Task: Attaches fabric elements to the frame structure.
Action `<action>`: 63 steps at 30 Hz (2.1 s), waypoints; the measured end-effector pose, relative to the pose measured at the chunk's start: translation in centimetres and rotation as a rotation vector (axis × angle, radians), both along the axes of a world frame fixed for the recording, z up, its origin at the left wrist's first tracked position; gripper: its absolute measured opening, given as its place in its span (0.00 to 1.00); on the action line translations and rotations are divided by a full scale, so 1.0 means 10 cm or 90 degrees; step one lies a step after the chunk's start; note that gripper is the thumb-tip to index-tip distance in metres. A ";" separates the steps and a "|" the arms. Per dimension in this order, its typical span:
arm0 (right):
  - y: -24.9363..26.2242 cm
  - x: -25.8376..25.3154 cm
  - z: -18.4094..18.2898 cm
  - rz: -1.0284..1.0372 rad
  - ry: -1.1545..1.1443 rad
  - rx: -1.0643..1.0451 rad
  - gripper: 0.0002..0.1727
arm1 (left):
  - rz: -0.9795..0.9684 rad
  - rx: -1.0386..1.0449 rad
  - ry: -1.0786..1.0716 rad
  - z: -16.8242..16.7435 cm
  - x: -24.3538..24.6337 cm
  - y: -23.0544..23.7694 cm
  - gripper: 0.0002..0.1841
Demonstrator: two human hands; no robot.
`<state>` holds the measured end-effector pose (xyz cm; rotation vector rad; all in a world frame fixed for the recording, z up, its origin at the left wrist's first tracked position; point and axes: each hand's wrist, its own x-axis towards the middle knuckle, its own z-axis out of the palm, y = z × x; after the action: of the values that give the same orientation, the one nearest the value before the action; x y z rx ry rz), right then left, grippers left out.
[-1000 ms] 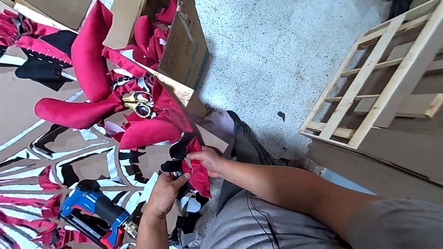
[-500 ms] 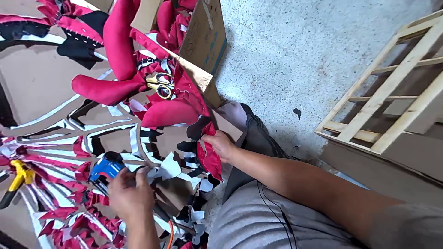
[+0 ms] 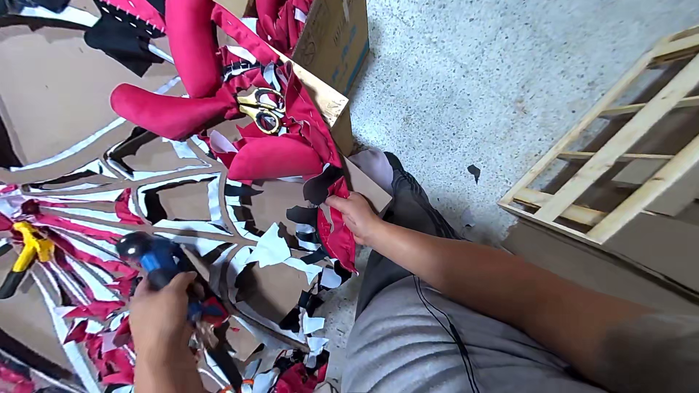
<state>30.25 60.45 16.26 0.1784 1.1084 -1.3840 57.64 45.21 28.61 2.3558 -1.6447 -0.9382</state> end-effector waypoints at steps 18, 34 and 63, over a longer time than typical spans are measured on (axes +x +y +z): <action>0.00 0.00 -0.02 -0.004 -0.001 -0.009 0.07 | -0.175 0.102 0.223 0.11 -0.68 1.86 0.14; 0.00 -0.01 -0.04 0.011 0.001 0.009 0.09 | -0.267 0.190 0.118 0.10 -0.61 1.54 0.17; -0.34 -0.17 0.15 1.062 1.090 -1.004 0.49 | 0.425 -0.004 0.472 0.16 -0.95 3.93 0.11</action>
<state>28.58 57.08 17.80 -2.7204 0.4342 -0.0860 48.17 84.54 30.19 1.9369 -0.5384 -1.3691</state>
